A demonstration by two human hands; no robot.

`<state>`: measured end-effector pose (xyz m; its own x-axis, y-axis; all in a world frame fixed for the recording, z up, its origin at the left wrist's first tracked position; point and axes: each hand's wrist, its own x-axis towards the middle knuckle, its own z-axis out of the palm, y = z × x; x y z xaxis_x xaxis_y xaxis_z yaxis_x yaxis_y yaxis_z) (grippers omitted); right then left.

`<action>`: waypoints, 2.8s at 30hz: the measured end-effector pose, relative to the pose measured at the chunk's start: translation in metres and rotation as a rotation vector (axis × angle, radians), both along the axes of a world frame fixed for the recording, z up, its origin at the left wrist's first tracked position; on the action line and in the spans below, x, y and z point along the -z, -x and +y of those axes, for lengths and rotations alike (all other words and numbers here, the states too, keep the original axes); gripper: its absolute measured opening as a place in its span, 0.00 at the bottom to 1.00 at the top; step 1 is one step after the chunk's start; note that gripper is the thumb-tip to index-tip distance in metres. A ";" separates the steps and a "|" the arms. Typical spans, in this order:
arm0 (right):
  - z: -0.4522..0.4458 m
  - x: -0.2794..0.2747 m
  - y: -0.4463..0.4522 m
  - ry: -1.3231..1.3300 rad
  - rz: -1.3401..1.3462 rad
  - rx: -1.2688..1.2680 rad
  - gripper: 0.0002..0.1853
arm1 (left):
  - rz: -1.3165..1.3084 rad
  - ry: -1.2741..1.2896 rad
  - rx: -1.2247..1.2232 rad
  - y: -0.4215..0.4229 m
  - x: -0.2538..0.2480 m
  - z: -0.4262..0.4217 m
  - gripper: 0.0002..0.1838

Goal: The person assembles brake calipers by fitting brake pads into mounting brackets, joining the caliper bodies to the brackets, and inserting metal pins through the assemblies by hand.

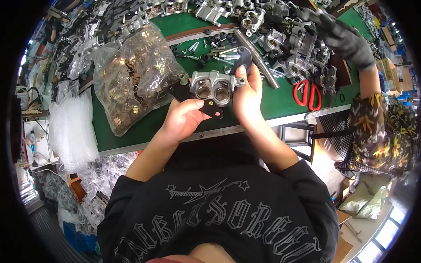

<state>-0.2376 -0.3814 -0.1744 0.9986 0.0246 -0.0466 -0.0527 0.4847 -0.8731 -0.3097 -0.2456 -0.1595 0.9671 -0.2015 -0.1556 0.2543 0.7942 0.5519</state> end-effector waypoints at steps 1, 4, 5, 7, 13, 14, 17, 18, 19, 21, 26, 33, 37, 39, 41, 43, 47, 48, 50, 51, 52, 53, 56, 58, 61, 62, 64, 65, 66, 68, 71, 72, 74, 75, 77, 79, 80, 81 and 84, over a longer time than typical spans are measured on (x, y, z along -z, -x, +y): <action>0.001 -0.001 0.000 0.000 0.019 0.002 0.12 | 0.000 -0.014 0.004 0.000 0.000 0.001 0.25; 0.001 0.000 0.001 -0.007 -0.011 -0.012 0.12 | -0.064 -0.098 -0.017 0.001 -0.002 0.001 0.26; -0.001 -0.007 -0.001 -0.230 0.241 0.027 0.12 | -0.069 -0.129 -0.023 0.001 -0.004 0.001 0.27; 0.000 -0.032 -0.003 -0.571 0.603 0.087 0.12 | -0.084 -0.187 -0.033 0.001 -0.008 0.003 0.28; 0.006 -0.009 0.025 -0.098 -0.183 -0.184 0.12 | -0.064 -0.394 -0.323 -0.010 -0.014 0.015 0.39; 0.008 -0.007 0.026 -0.084 -0.144 -0.162 0.13 | -0.033 -0.469 -0.228 -0.015 -0.020 0.026 0.41; 0.003 -0.007 0.029 -0.044 -0.172 -0.273 0.12 | -0.115 -0.702 -0.125 -0.025 -0.037 0.044 0.38; -0.001 -0.006 0.027 -0.017 -0.203 -0.290 0.13 | -0.097 -0.752 -0.032 -0.028 -0.039 0.049 0.37; -0.005 -0.005 0.026 0.012 -0.230 -0.306 0.14 | -0.041 -0.815 0.041 -0.030 -0.045 0.050 0.37; -0.019 -0.004 0.018 0.049 -0.293 -0.352 0.16 | 0.016 -0.914 0.262 -0.041 -0.046 0.056 0.35; -0.051 -0.024 0.000 0.447 -0.534 -0.358 0.19 | 0.033 -1.210 0.647 -0.066 -0.039 0.042 0.26; -0.060 -0.076 -0.015 1.047 -1.030 -0.551 0.14 | -0.068 -1.232 0.930 -0.101 -0.016 0.024 0.15; -0.050 -0.073 -0.016 1.091 -1.116 -0.661 0.16 | -0.284 -1.275 0.948 -0.105 -0.030 0.018 0.17; -0.041 -0.062 -0.016 1.075 -1.164 -0.723 0.17 | -0.317 -1.235 0.856 -0.102 -0.024 0.020 0.18; -0.030 -0.048 -0.012 1.084 -1.218 -0.755 0.17 | -0.337 -1.122 0.678 -0.092 -0.010 0.023 0.19; -0.026 -0.041 -0.007 1.106 -1.213 -0.755 0.18 | -0.374 -1.361 0.680 -0.083 -0.011 0.034 0.21; -0.023 -0.035 -0.006 1.143 -1.223 -0.774 0.18 | -0.257 -1.307 0.064 -0.006 -0.016 0.044 0.23; -0.021 -0.032 -0.006 1.142 -1.236 -0.772 0.18 | -0.380 -1.194 -0.039 0.010 -0.009 0.048 0.37; -0.016 -0.025 -0.005 1.126 -1.272 -0.739 0.17 | -0.458 -1.414 -0.109 0.030 0.006 0.042 0.51; -0.013 -0.024 -0.004 1.135 -1.271 -0.745 0.17 | -0.468 -1.561 -0.182 0.034 0.011 0.034 0.54; -0.009 -0.023 -0.004 1.144 -1.275 -0.752 0.17 | -0.477 -1.571 -0.246 0.032 0.018 0.030 0.54; -0.006 -0.023 -0.005 1.152 -1.281 -0.758 0.17 | -0.463 -1.554 -0.316 0.029 0.026 0.027 0.53; 0.003 -0.028 -0.011 1.108 -1.294 -0.752 0.19 | -0.355 -1.455 -0.434 0.021 0.034 0.021 0.46; 0.006 -0.037 -0.012 1.098 -1.317 -0.761 0.19 | -0.353 -1.319 -0.422 0.023 0.032 0.023 0.43; 0.016 -0.056 -0.005 1.076 -1.228 -0.815 0.19 | -0.365 -1.046 -0.363 0.025 0.033 0.029 0.41; 0.018 -0.063 0.000 1.106 -1.176 -0.815 0.19 | -0.312 -0.887 -0.321 0.028 0.032 0.028 0.41; 0.017 -0.074 0.001 1.134 -1.119 -0.876 0.19 | -0.227 -0.721 -0.239 0.034 0.025 0.026 0.43; 0.016 -0.075 0.003 1.150 -1.088 -0.905 0.18 | -0.208 -0.733 -0.203 0.035 0.023 0.027 0.44; 0.015 -0.073 0.000 1.124 -1.091 -0.935 0.18 | -0.189 -0.743 -0.170 0.035 0.023 0.027 0.44; 0.014 -0.062 -0.005 1.117 -1.116 -0.949 0.18 | -0.206 -0.796 -0.162 0.032 0.031 0.027 0.47; 0.018 -0.059 -0.009 1.097 -1.117 -0.971 0.20 | -0.254 -1.016 -0.197 0.030 0.024 0.030 0.50; 0.020 -0.058 -0.010 1.077 -1.124 -0.970 0.20 | -0.260 -0.986 -0.180 0.032 0.016 0.028 0.47; 0.021 -0.056 -0.012 1.080 -1.126 -0.998 0.18 | -0.314 -0.963 -0.220 0.030 0.022 0.026 0.44; 0.021 -0.057 -0.011 1.069 -1.137 -0.991 0.18 | -0.337 -0.951 -0.235 0.031 0.025 0.025 0.42; 0.019 -0.061 -0.011 1.048 -1.164 -0.972 0.17 | -0.313 -1.057 -0.231 0.033 0.021 0.021 0.37; 0.010 -0.060 -0.021 1.026 -1.214 -0.747 0.17 | -0.364 -1.041 -0.298 0.035 0.027 0.018 0.35; -0.001 -0.057 -0.029 0.918 -0.989 -0.627 0.17 | -0.339 -0.984 -0.291 0.036 0.032 0.017 0.34; -0.012 -0.051 -0.035 0.803 -0.768 -0.507 0.17 | -0.337 -0.980 -0.303 0.038 0.033 0.018 0.34; -0.017 -0.010 -0.017 0.542 -0.354 -0.553 0.26 | -0.312 -0.945 -0.302 0.042 0.034 0.020 0.35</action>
